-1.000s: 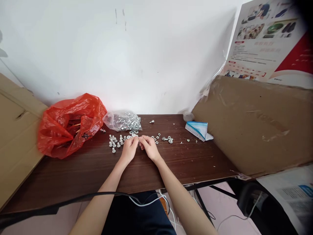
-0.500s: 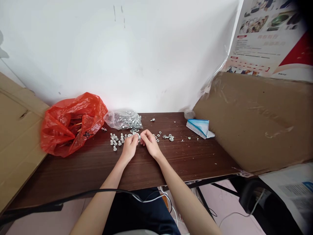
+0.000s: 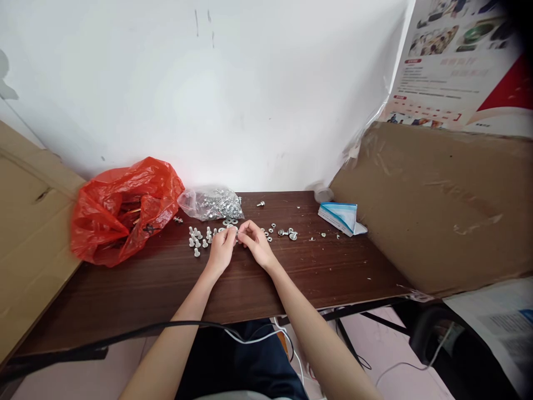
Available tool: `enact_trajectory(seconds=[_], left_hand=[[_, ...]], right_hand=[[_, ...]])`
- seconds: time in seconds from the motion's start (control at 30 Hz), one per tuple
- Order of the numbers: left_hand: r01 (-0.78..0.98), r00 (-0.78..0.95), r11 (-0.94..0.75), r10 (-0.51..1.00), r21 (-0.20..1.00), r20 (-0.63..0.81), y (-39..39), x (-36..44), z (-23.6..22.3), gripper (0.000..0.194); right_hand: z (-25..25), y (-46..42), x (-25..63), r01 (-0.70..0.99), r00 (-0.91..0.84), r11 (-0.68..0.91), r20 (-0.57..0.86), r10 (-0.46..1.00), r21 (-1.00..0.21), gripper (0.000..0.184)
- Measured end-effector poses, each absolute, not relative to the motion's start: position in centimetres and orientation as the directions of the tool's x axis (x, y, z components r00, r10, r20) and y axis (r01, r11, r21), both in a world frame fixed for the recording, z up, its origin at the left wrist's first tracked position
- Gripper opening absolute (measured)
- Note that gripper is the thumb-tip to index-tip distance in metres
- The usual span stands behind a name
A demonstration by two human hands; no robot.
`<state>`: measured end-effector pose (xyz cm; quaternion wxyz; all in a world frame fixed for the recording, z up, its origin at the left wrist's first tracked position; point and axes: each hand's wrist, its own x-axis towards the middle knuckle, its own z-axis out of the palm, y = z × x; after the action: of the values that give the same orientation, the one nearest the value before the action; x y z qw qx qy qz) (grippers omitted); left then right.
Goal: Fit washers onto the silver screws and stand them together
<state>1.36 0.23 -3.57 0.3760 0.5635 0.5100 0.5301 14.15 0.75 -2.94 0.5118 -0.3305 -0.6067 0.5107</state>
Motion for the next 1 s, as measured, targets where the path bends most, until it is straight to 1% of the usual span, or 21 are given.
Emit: enact_trajectory(seconds=[0.1, 0.2, 0.23, 0.33, 0.4, 0.57, 0.83, 0.9, 1.0], left_hand=[[0.166, -0.101, -0.189, 0.973, 0.968, 0.207, 0.37, 1.42, -3.59, 0.04], [0.164, -0.105, -0.182, 0.974, 0.97, 0.201, 0.38, 1.49, -3.5, 0.039], [0.164, -0.103, -0.181, 0.975, 0.97, 0.199, 0.35, 1.51, -3.45, 0.039], [0.169, -0.097, -0.18, 0.975, 0.969, 0.198, 0.21, 1.53, -3.3, 0.039], [0.18, -0.098, -0.18, 0.975, 0.967, 0.2, 0.12, 1.49, -3.25, 0.038], [0.206, -0.089, -0.202, 0.97, 0.958, 0.224, 0.04, 1.34, -3.37, 0.038], [0.187, -0.091, -0.228, 0.964, 0.956, 0.248, 0.14, 1.23, -3.66, 0.035], [0.184, -0.093, -0.22, 0.966, 0.958, 0.24, 0.16, 1.24, -3.64, 0.035], [0.182, -0.085, -0.204, 0.971, 0.962, 0.222, 0.2, 1.27, -3.57, 0.035]], right_hand=[[-2.8, 0.72, 14.22, -0.135, -0.255, 0.292, 0.318, 0.913, -0.947, 0.019], [-2.69, 0.77, 14.17, -0.09, -0.266, 0.285, 0.299, 0.917, -0.954, 0.018], [-2.68, 0.82, 14.11, -0.064, -0.263, 0.283, 0.29, 0.92, -0.957, 0.021], [-2.71, 0.97, 13.87, 0.035, -0.257, 0.3, 0.282, 0.925, -0.953, 0.037], [-2.75, 1.06, 13.75, 0.079, -0.261, 0.321, 0.291, 0.92, -0.944, 0.042], [-2.71, 1.11, 13.72, 0.063, -0.289, 0.329, 0.298, 0.91, -0.942, 0.04], [-2.78, 1.04, 13.95, 0.051, -0.315, 0.32, 0.289, 0.904, -0.946, 0.033], [-2.85, 1.02, 13.94, 0.057, -0.318, 0.329, 0.295, 0.901, -0.943, 0.035], [-2.87, 1.01, 13.83, 0.078, -0.3, 0.34, 0.303, 0.905, -0.937, 0.045]])
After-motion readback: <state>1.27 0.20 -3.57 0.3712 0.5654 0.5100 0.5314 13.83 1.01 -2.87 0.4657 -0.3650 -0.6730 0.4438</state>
